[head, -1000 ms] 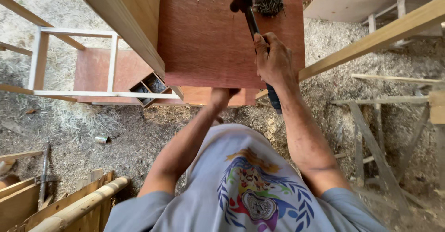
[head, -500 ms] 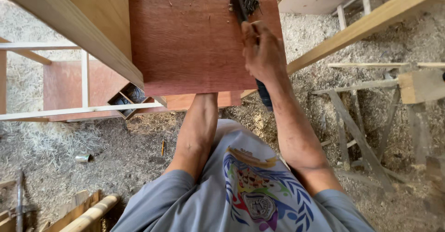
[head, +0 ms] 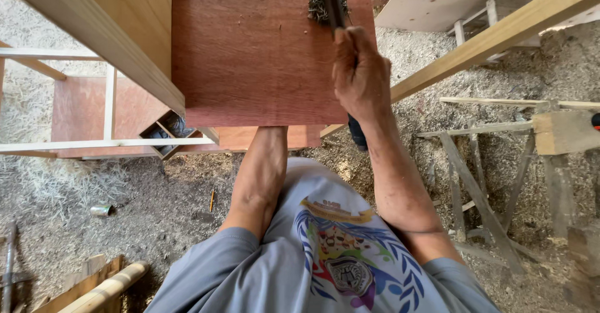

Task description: The person hammers nails into a wooden frame using a hammer. They repeatedly pick up nails from a pile on a red board and drive them into the frame while kneeling on the ground.

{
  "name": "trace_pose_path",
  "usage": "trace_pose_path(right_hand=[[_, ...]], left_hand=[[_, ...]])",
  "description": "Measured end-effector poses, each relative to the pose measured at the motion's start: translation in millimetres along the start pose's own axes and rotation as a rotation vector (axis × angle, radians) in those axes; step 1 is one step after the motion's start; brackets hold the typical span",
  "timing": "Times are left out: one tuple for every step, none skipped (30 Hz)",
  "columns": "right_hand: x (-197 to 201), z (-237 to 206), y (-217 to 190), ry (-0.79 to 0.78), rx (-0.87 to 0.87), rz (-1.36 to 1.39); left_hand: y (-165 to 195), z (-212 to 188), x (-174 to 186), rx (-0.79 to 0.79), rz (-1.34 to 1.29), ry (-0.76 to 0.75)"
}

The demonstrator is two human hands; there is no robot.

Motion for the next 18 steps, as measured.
trace_pose_path(right_hand=[[-0.3, -1.3, 3.3, 0.013, -0.027, -0.016], [-4.1, -1.0, 5.7, 0.026, -0.048, -0.030], [-10.9, -0.4, 8.3, 0.038, -0.073, -0.042], [-29.7, 1.4, 9.5, -0.035, -0.081, -0.067], [-47.0, 4.6, 11.7, -0.105, -0.087, -0.096], [-58.1, 4.8, 15.8, -0.175, -0.093, -0.122], [-53.7, 8.2, 11.2, -0.116, -0.004, -0.113], [-43.7, 10.0, 8.0, -0.069, 0.086, -0.108], [-37.0, 5.5, 5.4, -0.030, 0.150, -0.089], [-28.4, 1.7, 10.6, -0.002, 0.135, -0.080], [-19.0, 1.7, 12.8, 0.039, 0.143, -0.083], [-15.5, -0.5, 12.7, 0.073, 0.147, -0.080], [-12.7, -3.0, 13.7, 0.108, 0.131, -0.062], [-11.3, -3.7, 12.5, 0.149, 0.127, -0.046], [-12.3, -3.8, 10.6, 0.189, 0.125, -0.030], [-32.4, 0.6, 16.2, 0.049, 0.044, -0.052], [-50.6, 4.1, 23.1, -0.088, -0.035, -0.082], [-62.8, 3.6, 32.2, -0.224, -0.115, -0.111]], left_hand=[[0.6, 0.1, 0.0, -0.001, 0.000, -0.001], [1.6, -0.9, 0.3, -0.005, 0.001, -0.001], [1.9, -1.3, 0.6, -0.002, 0.006, -0.002], [2.8, -2.9, 1.3, -0.004, 0.010, -0.002], [2.7, -2.8, 0.9, -0.001, 0.006, -0.004], [3.4, -4.0, 1.6, 0.000, 0.008, -0.003], [3.6, -2.9, 0.5, -0.004, 0.012, -0.007], [4.6, -2.8, -0.4, -0.009, 0.009, -0.015], [4.0, -1.9, -0.5, -0.005, 0.015, -0.008], [4.2, -1.1, -1.1, -0.004, 0.010, -0.009], [4.1, -0.1, -2.2, -0.005, 0.003, -0.013], [4.7, 0.2, -2.5, -0.007, 0.000, -0.013], [4.4, 0.3, -2.3, -0.004, 0.004, -0.010], [4.8, -0.2, -2.2, -0.003, 0.003, -0.010], [5.4, -0.7, -1.9, -0.007, 0.007, -0.008], [5.7, -2.0, -1.0, -0.005, 0.012, -0.006], [5.2, -2.6, -1.2, 0.000, 0.007, -0.009], [5.4, -3.7, -0.8, 0.002, 0.007, -0.011]])
Point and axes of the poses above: each hand's wrist, its own z-axis towards the middle knuckle, its own x-axis out of the back of the hand, y = z × x, the point moved 10 cm from there along z, towards the middle knuckle, and after that the axes turned 3 degrees about -z, right-handed, at the moved point
